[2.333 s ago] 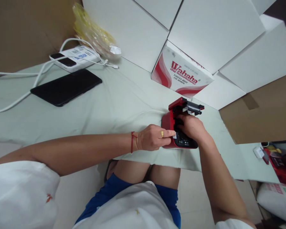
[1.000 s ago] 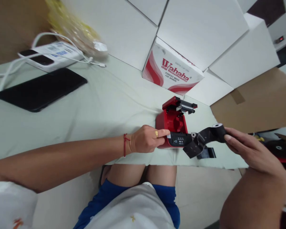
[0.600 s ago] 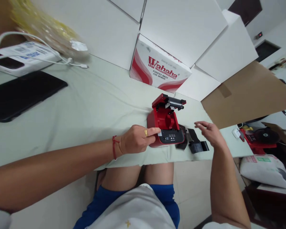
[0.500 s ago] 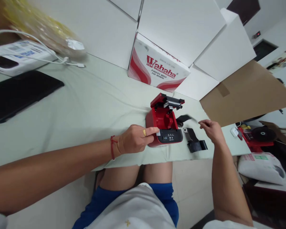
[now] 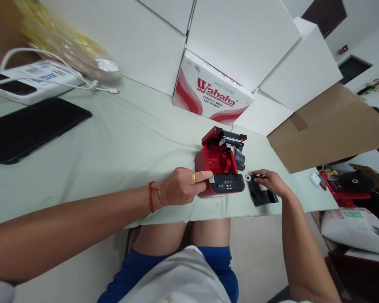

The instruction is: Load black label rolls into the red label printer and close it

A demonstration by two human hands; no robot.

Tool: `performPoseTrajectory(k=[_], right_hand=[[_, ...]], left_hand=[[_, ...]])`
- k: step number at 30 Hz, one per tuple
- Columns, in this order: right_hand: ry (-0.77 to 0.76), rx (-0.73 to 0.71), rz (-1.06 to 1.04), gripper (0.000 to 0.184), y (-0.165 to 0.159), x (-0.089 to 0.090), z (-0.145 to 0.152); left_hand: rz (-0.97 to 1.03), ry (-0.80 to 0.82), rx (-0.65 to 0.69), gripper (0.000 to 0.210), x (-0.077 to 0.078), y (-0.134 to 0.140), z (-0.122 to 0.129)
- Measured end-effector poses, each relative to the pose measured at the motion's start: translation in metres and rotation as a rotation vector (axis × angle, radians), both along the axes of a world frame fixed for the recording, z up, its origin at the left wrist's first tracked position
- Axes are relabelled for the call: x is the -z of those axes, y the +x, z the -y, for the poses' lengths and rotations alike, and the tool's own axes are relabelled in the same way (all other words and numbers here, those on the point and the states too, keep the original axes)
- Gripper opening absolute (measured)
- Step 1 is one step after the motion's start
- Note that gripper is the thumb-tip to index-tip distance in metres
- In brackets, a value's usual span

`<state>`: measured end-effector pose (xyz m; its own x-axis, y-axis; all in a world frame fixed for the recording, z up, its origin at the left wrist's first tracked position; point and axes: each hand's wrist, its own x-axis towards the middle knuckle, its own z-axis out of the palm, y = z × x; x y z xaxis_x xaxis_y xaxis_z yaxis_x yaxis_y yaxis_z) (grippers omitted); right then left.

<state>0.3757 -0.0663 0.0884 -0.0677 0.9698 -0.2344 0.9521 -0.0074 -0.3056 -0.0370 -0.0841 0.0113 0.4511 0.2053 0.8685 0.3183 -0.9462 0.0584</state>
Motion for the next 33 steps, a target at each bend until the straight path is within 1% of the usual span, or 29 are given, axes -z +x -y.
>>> performPoseTrajectory(k=[4, 6, 7, 8, 9, 11, 12, 13, 14, 15, 16, 17, 18, 21, 24, 27, 33], right_hand=[[-0.037, -0.05, 0.051, 0.045, -0.008, 0.004, 0.003], [-0.066, -0.096, 0.066, 0.042, -0.016, -0.006, 0.008], [-0.09, -0.126, 0.066, 0.04, -0.021, -0.016, 0.011], [-0.125, -0.158, 0.063, 0.039, -0.026, -0.03, 0.016], [-0.159, -0.193, 0.059, 0.038, -0.031, -0.047, 0.022], [-0.265, -0.274, 0.056, 0.042, -0.045, -0.085, 0.033], [-0.278, -0.323, 0.063, 0.043, -0.054, -0.103, 0.038], [-0.253, -0.368, 0.062, 0.042, -0.065, -0.119, 0.042], [-0.217, -0.406, 0.057, 0.042, -0.078, -0.13, 0.044], [-0.161, -0.436, 0.053, 0.041, -0.092, -0.136, 0.044], [-0.101, -0.458, 0.05, 0.04, -0.107, -0.137, 0.043], [-0.043, -0.473, 0.05, 0.039, -0.123, -0.134, 0.041], [0.012, -0.479, 0.056, 0.038, -0.138, -0.126, 0.037], [0.129, -0.459, 0.112, 0.036, -0.174, -0.094, 0.022], [0.214, -0.414, 0.214, 0.034, -0.195, -0.066, 0.008], [0.215, -0.398, 0.284, 0.033, -0.206, -0.053, -0.001], [0.136, -0.39, 0.342, 0.036, -0.218, -0.045, -0.019]], left_hand=[[0.021, 0.005, -0.001, 0.021, -0.002, 0.001, 0.0], [0.025, 0.011, -0.003, 0.021, -0.004, 0.001, 0.0], [0.024, 0.013, -0.003, 0.021, -0.005, 0.001, 0.0], [0.023, 0.014, -0.003, 0.021, -0.006, 0.001, 0.0], [0.022, 0.014, -0.005, 0.021, -0.006, 0.001, 0.0], [0.023, 0.012, -0.01, 0.021, -0.006, 0.001, 0.0], [0.02, 0.011, -0.012, 0.022, -0.005, 0.001, 0.0], [0.019, 0.009, -0.011, 0.022, -0.005, 0.002, 0.0], [0.021, 0.008, -0.008, 0.022, -0.005, 0.002, 0.0], [0.027, 0.008, -0.003, 0.022, -0.004, 0.002, 0.0], [0.032, 0.006, 0.001, 0.022, -0.004, 0.003, 0.0], [0.039, 0.003, 0.004, 0.022, -0.004, 0.003, 0.0], [0.047, 0.0, 0.007, 0.021, -0.005, 0.003, 0.0], [0.048, -0.003, 0.008, 0.022, -0.005, 0.003, 0.0], [0.027, 0.009, -0.005, 0.022, -0.003, 0.002, 0.0], [-0.02, 0.007, -0.021, 0.023, 0.001, 0.002, 0.0], [-0.079, -0.006, -0.035, 0.021, 0.003, 0.001, 0.001]])
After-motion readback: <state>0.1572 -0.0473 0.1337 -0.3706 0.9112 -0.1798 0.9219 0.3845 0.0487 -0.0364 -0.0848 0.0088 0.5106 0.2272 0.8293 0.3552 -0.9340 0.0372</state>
